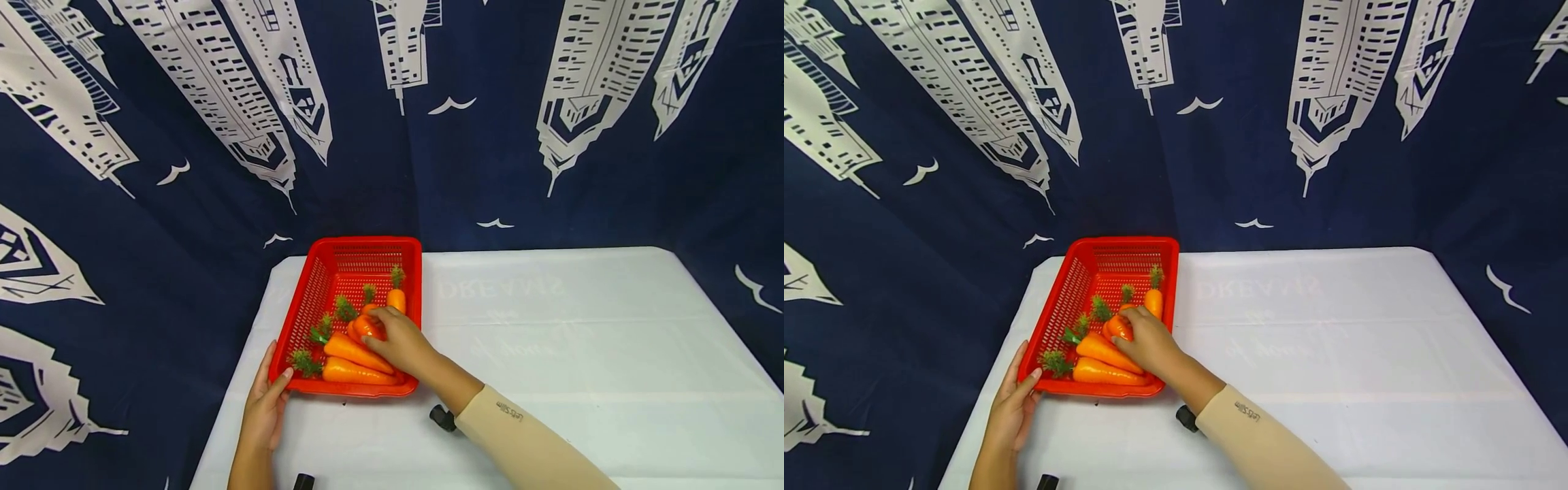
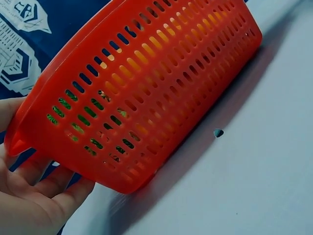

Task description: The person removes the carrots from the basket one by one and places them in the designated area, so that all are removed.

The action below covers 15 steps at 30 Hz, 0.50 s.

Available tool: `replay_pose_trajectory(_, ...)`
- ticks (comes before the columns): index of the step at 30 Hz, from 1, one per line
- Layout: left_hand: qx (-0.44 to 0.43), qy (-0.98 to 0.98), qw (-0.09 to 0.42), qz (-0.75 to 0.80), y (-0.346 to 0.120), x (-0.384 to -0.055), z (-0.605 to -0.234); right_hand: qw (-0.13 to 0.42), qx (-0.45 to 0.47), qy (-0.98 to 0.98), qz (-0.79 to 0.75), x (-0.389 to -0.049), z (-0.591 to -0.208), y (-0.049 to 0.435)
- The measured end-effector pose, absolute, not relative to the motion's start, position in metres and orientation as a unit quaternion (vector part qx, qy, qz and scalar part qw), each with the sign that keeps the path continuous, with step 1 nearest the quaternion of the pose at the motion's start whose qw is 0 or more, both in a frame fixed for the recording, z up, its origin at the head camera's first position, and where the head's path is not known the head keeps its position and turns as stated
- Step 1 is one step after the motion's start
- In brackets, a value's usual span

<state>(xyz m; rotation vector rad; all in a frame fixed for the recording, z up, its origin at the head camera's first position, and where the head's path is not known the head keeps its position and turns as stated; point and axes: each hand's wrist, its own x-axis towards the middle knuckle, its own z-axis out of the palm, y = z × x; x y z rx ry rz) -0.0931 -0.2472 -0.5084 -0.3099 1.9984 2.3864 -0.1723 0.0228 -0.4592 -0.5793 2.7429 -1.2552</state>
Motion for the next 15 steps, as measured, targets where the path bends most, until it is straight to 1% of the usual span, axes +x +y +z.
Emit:
replay_pose_trajectory(8, -0.098, 0.641, 0.006, 0.761, -0.2456, -0.0935, -0.5085, 0.058, -0.181, 0.895, -0.403, -0.1796, -0.4577, 0.0229)
replay_pose_trajectory(15, -0.101, 0.645, 0.009, 0.757, -0.2450, -0.0907, -0.5100, 0.059, -0.182, 0.901, -0.390, -0.1813, -0.4588, 0.0220)
